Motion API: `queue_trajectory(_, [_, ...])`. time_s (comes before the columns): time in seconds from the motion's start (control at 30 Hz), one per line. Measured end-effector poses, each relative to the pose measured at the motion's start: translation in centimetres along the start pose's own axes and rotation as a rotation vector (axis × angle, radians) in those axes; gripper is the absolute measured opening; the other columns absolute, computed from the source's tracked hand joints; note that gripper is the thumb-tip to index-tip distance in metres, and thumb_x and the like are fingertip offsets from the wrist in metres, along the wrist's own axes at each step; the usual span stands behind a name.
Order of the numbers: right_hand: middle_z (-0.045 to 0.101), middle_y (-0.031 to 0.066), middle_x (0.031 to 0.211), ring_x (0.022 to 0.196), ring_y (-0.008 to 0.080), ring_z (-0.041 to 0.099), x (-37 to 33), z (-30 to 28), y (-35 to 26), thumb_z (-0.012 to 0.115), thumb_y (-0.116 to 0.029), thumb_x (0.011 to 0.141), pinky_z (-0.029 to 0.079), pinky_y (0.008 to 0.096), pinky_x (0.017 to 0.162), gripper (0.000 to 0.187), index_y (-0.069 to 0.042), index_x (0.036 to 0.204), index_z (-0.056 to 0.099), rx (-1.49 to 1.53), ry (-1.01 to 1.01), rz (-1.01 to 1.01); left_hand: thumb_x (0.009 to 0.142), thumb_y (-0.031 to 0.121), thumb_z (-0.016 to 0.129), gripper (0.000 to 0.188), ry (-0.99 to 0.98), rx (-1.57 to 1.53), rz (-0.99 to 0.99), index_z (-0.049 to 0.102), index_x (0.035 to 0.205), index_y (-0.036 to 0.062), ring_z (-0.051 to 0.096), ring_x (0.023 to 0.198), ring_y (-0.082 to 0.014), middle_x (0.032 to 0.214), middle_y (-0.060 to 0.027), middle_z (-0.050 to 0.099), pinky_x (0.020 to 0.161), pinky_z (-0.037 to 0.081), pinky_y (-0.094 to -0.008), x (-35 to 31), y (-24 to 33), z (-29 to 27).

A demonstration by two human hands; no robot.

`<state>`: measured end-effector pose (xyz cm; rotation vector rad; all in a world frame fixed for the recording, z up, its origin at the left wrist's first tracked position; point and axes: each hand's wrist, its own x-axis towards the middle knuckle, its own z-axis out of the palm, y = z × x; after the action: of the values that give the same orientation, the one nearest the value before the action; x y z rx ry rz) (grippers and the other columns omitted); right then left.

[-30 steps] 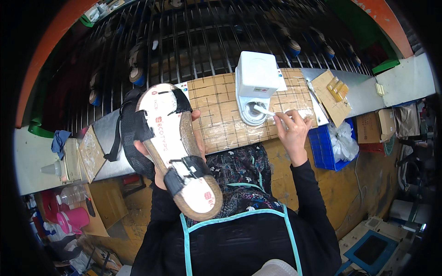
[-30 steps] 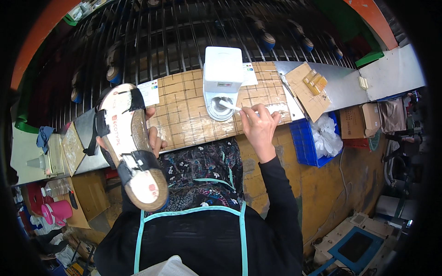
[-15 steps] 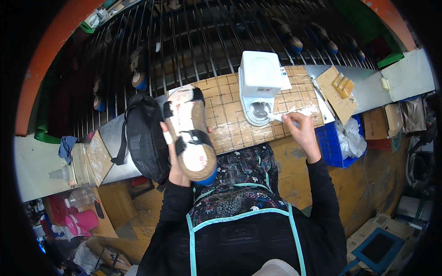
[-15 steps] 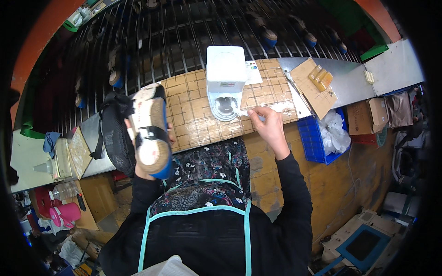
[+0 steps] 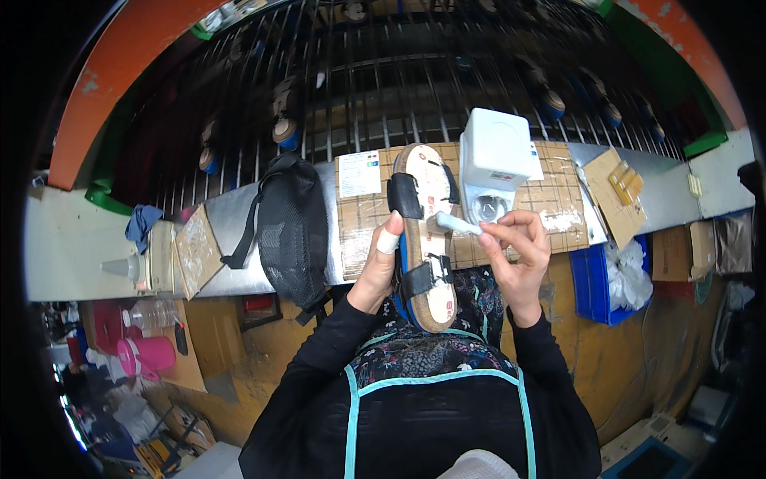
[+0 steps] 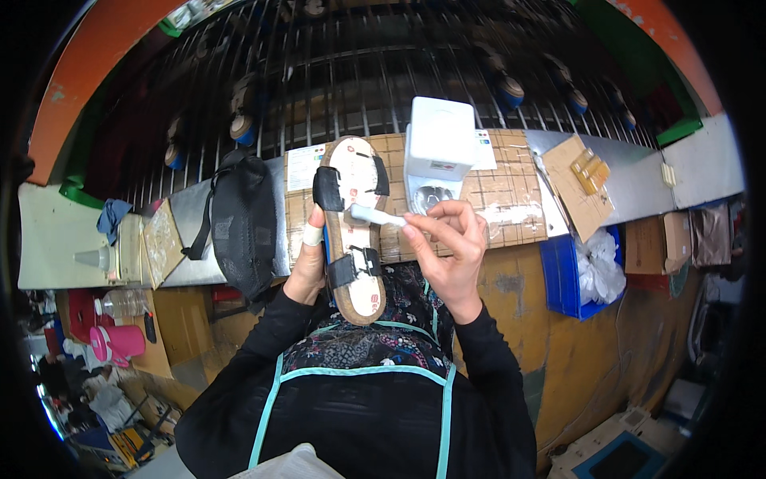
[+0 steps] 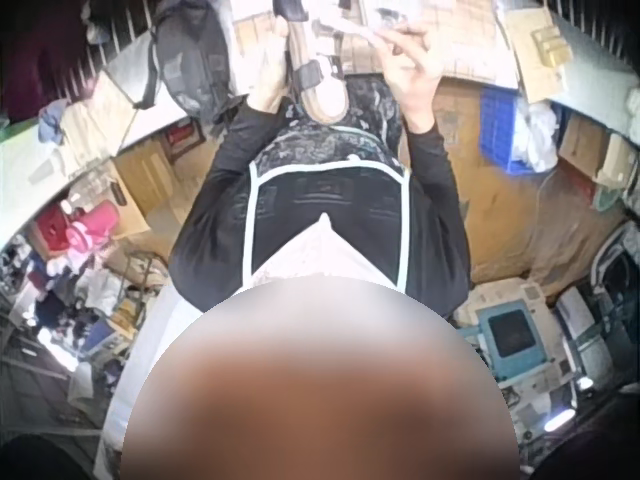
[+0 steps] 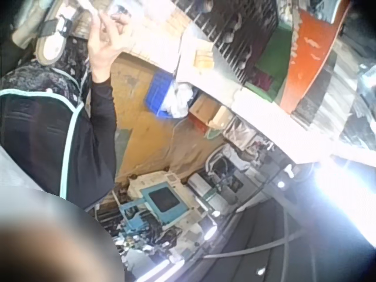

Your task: The person holds a blue and brown sandal and repeatedly brushes its sole and straps with a small white brush. The person rotates the sandal to access different areas and continues brushing throughout the clip.

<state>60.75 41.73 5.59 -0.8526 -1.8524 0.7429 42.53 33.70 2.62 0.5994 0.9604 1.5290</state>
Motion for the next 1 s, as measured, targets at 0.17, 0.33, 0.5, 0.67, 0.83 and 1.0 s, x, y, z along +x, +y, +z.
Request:
queue_trajectory(0.17, [0.057,0.0028,0.092,0.064,0.0082,0.052,-0.6,1.8,-0.6,0.078,-0.011,0.077,0.035,0.0247,0.076,0.017,-0.008,0.094,0.076,0.068,-0.035,0.049,0.094,0.052,0.053,0.065,0.001,0.129,0.041,0.054,0.126,-0.004,0.059,0.105,-0.0149,0.115,-0.0117,0.062,0.092,0.046,-0.0278,-1.7,0.3,-1.1])
queue_trajectory(0.33, [0.056,0.0032,0.091,0.063,0.0087,0.053,0.4,2.9,-1.2,0.077,-0.01,0.078,0.034,0.0234,0.074,0.016,-0.007,0.094,0.076,0.096,-0.026,0.059,0.093,0.048,0.058,0.061,0.027,0.266,0.108,0.055,0.123,-0.0052,0.059,0.101,-0.0146,0.111,-0.011,0.063,0.087,0.046,-0.0262,-2.5,0.9,-1.8])
queue_trajectory(0.5, [0.056,0.0025,0.09,0.064,0.0092,0.051,2.2,3.5,-1.4,0.077,-0.012,0.078,0.034,0.0249,0.072,0.016,-0.007,0.093,0.076,0.008,-0.022,-0.047,0.089,0.055,0.059,0.07,0.023,0.336,0.154,0.055,0.122,-0.0062,0.063,0.095,-0.0171,0.105,-0.0135,0.065,0.084,0.05,-0.0285,-2.8,1.7,-1.8])
queue_trajectory(0.67, [0.056,0.001,0.09,0.064,0.0091,0.05,3.2,3.7,-1.3,0.078,-0.011,0.076,0.033,0.0266,0.074,0.016,-0.008,0.092,0.076,-0.003,-0.014,-0.119,0.088,0.058,0.058,0.073,0.003,0.353,0.151,0.055,0.121,-0.0067,0.064,0.097,-0.0189,0.103,-0.0149,0.066,0.084,0.051,-0.03,-2.7,2.3,-2.0])
queue_trajectory(0.83, [0.057,0.0007,0.088,0.066,0.0094,0.051,3.5,3.0,-1.0,0.079,-0.011,0.074,0.032,0.0276,0.076,0.017,-0.009,0.091,0.076,0.018,-0.082,-0.164,0.091,0.052,0.057,0.064,-0.038,0.298,0.114,0.057,0.119,-0.0064,0.064,0.094,-0.0169,0.102,-0.0136,0.066,0.084,0.05,-0.0286,-2.4,2.6,-2.5])
queue_trajectory(1.0, [0.057,0.0015,0.085,0.073,0.0127,0.052,3.5,2.3,-1.0,0.08,-0.011,0.071,0.032,0.0287,0.076,0.019,-0.011,0.09,0.077,-0.02,-0.096,-0.233,0.092,0.048,0.056,0.059,-0.039,0.242,0.087,0.059,0.118,-0.0054,0.063,0.093,-0.0151,0.102,-0.0122,0.066,0.083,0.049,-0.0272,-1.9,3.3,-2.5])
